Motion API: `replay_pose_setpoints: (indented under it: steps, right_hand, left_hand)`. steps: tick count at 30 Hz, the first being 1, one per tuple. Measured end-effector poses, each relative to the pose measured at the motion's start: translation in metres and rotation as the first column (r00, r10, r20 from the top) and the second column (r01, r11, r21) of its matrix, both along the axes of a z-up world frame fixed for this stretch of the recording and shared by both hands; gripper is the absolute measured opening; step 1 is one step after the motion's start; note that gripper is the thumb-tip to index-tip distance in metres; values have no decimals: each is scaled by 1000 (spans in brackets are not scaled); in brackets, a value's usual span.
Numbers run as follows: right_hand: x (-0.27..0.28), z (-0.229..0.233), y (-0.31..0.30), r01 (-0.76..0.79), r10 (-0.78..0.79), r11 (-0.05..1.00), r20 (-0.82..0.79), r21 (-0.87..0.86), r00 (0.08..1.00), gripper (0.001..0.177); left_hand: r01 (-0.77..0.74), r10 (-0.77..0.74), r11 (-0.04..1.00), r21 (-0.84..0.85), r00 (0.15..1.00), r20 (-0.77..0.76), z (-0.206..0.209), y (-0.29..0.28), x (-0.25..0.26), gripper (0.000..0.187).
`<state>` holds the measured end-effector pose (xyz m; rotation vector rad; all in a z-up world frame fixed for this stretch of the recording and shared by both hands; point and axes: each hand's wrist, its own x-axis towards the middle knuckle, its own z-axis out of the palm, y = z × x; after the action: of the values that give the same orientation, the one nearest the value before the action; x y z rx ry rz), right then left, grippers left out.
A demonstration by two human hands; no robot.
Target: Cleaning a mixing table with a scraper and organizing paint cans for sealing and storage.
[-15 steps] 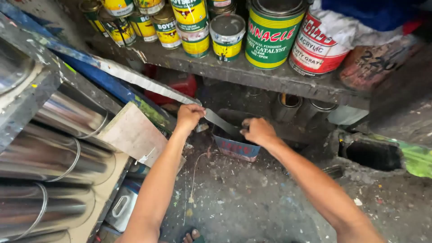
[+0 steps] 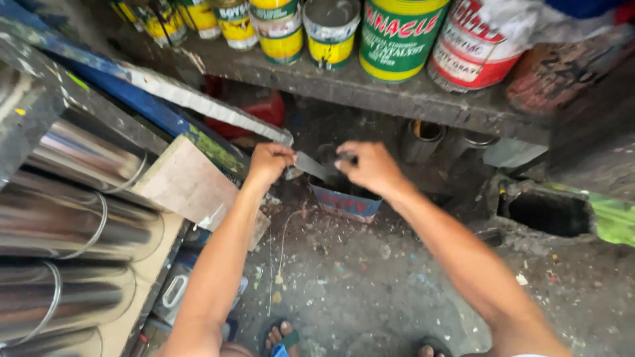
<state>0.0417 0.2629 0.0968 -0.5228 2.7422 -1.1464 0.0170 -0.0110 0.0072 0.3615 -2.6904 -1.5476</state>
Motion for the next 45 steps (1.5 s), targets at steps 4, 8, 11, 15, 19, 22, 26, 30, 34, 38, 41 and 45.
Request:
replay_pose_setpoints:
  steps: [4, 8, 11, 15, 19, 22, 26, 30, 34, 38, 41, 45]
  right_hand:
    - [2, -49, 4, 15, -38, 955, 71, 296, 997, 32]
    - [1, -22, 22, 56, -75, 970, 73, 238, 995, 36]
    - [12, 38, 30, 81, -81, 997, -11, 11, 997, 35]
    - [42, 96, 35, 134, -154, 978, -119, -160, 981, 31]
    - [44, 69, 36, 86, -110, 985, -156, -153, 982, 30]
    - [53, 79, 36, 113, -135, 977, -112, -182, 984, 31]
    - [42, 42, 34, 109, -139, 978, -167, -178, 976, 29]
    - [46, 73, 33, 37, -93, 968, -218, -247, 972, 30]
    - [22, 8, 28, 8, -71, 974, -272, -227, 960, 29]
    - [6, -55, 26, 99, -100, 993, -2, 62, 995, 31]
    - [7, -18, 14, 90, -90, 996, 9, -12, 996, 30]
    - [-11, -74, 5, 91, -91, 988, -4, 125, 996, 31]
  left_hand:
    - [8, -8, 1000, -10, 1000, 14, 15, 7, 5, 23]
    - [16, -15, 999, 48, 1000, -8, 10, 23, -2, 24]
    - [38, -37, 997, 60, 999, -27, 31, 46, -1, 19]
    - [52, -56, 995, 85, 997, 46, 53, 70, 1, 16]
    - [55, -57, 997, 55, 998, 31, 43, 72, -5, 14]
    - [40, -43, 998, 54, 996, 73, 53, 77, 2, 14]
    - [75, -74, 997, 31, 997, -25, 58, 77, 9, 18]
    - [77, -78, 997, -15, 996, -51, 62, 80, 14, 19]
    - [70, -75, 995, -66, 995, -71, 39, 58, -3, 14]
    - [-10, 10, 1000, 7, 1000, -23, 18, 32, -9, 21]
    - [-69, 70, 996, 64, 997, -11, -5, 17, -14, 23]
    - [-67, 69, 994, 91, 997, -18, 5, 11, -11, 25]
